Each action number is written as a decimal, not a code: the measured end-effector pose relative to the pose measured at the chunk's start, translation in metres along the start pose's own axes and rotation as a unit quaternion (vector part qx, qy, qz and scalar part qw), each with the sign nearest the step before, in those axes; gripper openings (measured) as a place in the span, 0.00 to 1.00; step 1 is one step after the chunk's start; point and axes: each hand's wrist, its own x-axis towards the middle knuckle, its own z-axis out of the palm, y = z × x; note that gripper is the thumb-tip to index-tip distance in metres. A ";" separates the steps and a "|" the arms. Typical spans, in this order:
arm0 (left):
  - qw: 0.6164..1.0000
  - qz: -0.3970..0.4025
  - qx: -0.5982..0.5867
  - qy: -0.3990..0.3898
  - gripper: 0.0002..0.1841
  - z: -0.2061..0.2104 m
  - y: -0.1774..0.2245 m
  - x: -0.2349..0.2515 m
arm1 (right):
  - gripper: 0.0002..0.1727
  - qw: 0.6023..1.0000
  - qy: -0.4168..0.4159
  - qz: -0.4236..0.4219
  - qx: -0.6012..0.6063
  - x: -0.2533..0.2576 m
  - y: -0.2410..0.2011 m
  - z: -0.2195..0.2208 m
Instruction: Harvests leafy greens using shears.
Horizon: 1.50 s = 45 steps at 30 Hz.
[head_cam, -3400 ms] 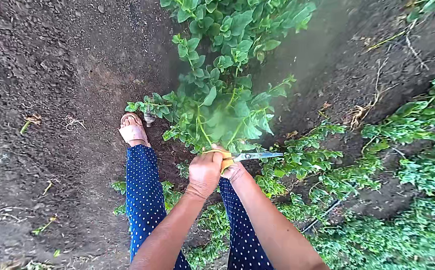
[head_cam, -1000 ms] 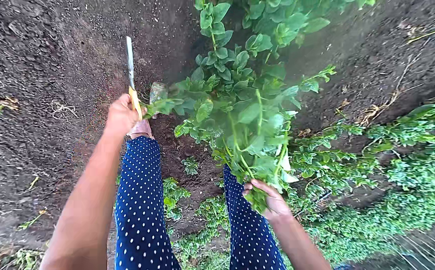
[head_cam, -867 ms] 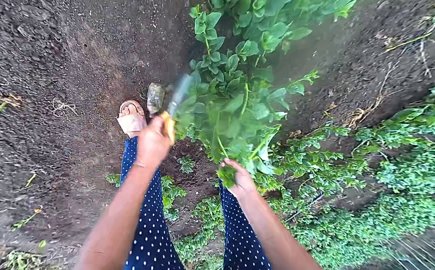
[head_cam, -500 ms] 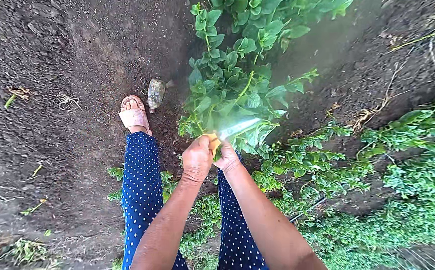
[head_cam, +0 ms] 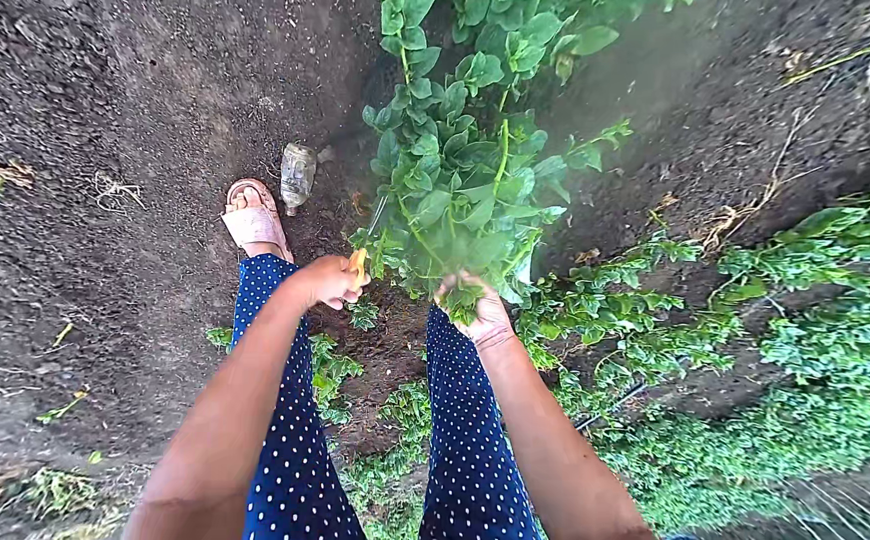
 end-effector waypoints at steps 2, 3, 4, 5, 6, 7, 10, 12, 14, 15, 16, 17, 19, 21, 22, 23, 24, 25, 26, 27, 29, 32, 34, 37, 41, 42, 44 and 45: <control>0.999 -0.015 0.007 -0.040 0.21 -0.020 0.019 0.007 | 0.23 1.000 0.006 0.004 0.013 0.000 0.000 -0.001; 0.998 -0.020 0.012 -0.054 0.21 -0.027 0.028 0.009 | 0.22 1.000 0.011 0.004 0.016 0.000 0.001 -0.002; 0.998 -0.027 0.018 -0.056 0.21 -0.033 0.035 0.013 | 0.21 1.000 0.013 0.004 0.017 -0.001 0.001 -0.002; 0.997 -0.039 0.019 -0.057 0.20 -0.037 0.042 0.017 | 0.20 1.000 0.014 0.004 0.017 -0.001 0.001 -0.001; 0.997 -0.055 0.017 -0.055 0.19 -0.041 0.047 0.021 | 0.20 1.000 0.017 0.005 0.019 -0.002 0.000 0.000; 0.996 -0.072 0.016 -0.050 0.18 -0.043 0.052 0.024 | 0.19 1.000 0.020 0.007 0.022 -0.002 0.000 0.001; 0.994 -0.094 0.032 -0.035 0.18 -0.048 0.066 0.029 | 0.19 1.000 0.012 0.009 0.027 -0.002 -0.002 -0.001; 0.993 -0.098 0.049 -0.031 0.18 -0.052 0.075 0.028 | 0.18 1.000 0.003 0.013 0.029 -0.001 -0.001 -0.004; 0.991 -0.112 0.064 -0.022 0.17 -0.056 0.085 0.029 | 0.17 0.999 -0.007 0.017 0.028 0.000 -0.001 -0.007; 0.990 -0.120 0.072 -0.017 0.17 -0.057 0.090 0.029 | 0.17 0.999 -0.011 0.018 0.026 0.000 0.000 -0.007; 0.989 -0.125 0.079 -0.014 0.16 -0.059 0.094 0.029 | 0.16 1.000 -0.012 0.020 0.022 0.000 0.000 -0.007; 0.988 -0.129 0.083 -0.006 0.16 -0.060 0.098 0.028 | 0.16 1.000 -0.011 0.020 0.019 0.000 0.000 -0.007; 0.986 -0.136 0.091 0.004 0.15 -0.062 0.106 0.027 | 0.17 1.000 -0.007 0.016 0.018 0.000 0.000 -0.005; 0.983 -0.145 0.112 0.015 0.15 -0.065 0.113 0.026 | 0.16 1.000 -0.007 0.014 0.023 0.000 0.000 -0.006; 0.981 -0.150 0.119 0.028 0.16 -0.065 0.114 0.025 | 0.16 0.999 -0.009 0.015 0.028 0.000 -0.001 -0.006; 0.980 -0.157 0.118 0.030 0.16 -0.066 0.117 0.024 | 0.16 0.999 -0.008 0.016 0.032 0.000 -0.002 -0.006; 0.980 -0.162 0.116 0.022 0.15 -0.066 0.119 0.023 | 0.16 0.999 -0.006 0.019 0.036 0.000 -0.002 -0.005; 0.980 -0.159 0.119 0.021 0.15 -0.065 0.120 0.023 | 0.16 0.999 -0.003 0.023 0.038 0.000 -0.002 -0.004; 0.980 -0.155 0.122 0.016 0.15 -0.064 0.120 0.024 | 0.16 0.999 0.001 0.027 0.034 0.000 -0.002 -0.003; 0.981 -0.150 0.125 0.007 0.16 -0.062 0.119 0.024 | 0.16 0.999 0.005 0.033 0.022 -0.002 -0.002 -0.003; 0.983 -0.134 0.126 -0.015 0.16 -0.057 0.117 0.019 | 0.17 0.999 0.002 0.043 -0.017 -0.007 0.002 -0.002; 0.978 -0.096 0.182 -0.016 0.16 -0.062 0.119 0.023 | 0.16 1.000 -0.004 0.027 -0.006 -0.007 -0.004 0.004; 0.965 -0.114 0.236 0.001 0.13 -0.061 0.116 0.019 | 0.14 0.999 0.003 0.035 0.029 -0.010 0.000 0.006; 0.953 -0.140 0.269 0.010 0.11 -0.056 0.102 0.017 | 0.13 0.997 0.012 0.051 0.050 -0.018 0.002 0.002; 0.964 -0.139 0.226 0.002 0.13 -0.054 0.058 -0.006 | 0.10 0.998 -0.025 0.060 0.017 -0.044 0.006 -0.031; 0.969 -0.131 0.209 0.006 0.14 -0.056 0.045 -0.015 | 0.09 0.998 -0.033 0.058 0.003 -0.053 0.007 -0.041; 0.979 -0.111 0.172 0.006 0.14 -0.060 0.018 -0.036 | 0.06 0.998 -0.042 0.050 -0.013 -0.075 0.009 -0.064; 0.982 -0.102 0.156 0.012 0.13 -0.060 0.008 -0.046 | 0.05 0.998 -0.042 0.047 -0.016 -0.087 0.008 -0.076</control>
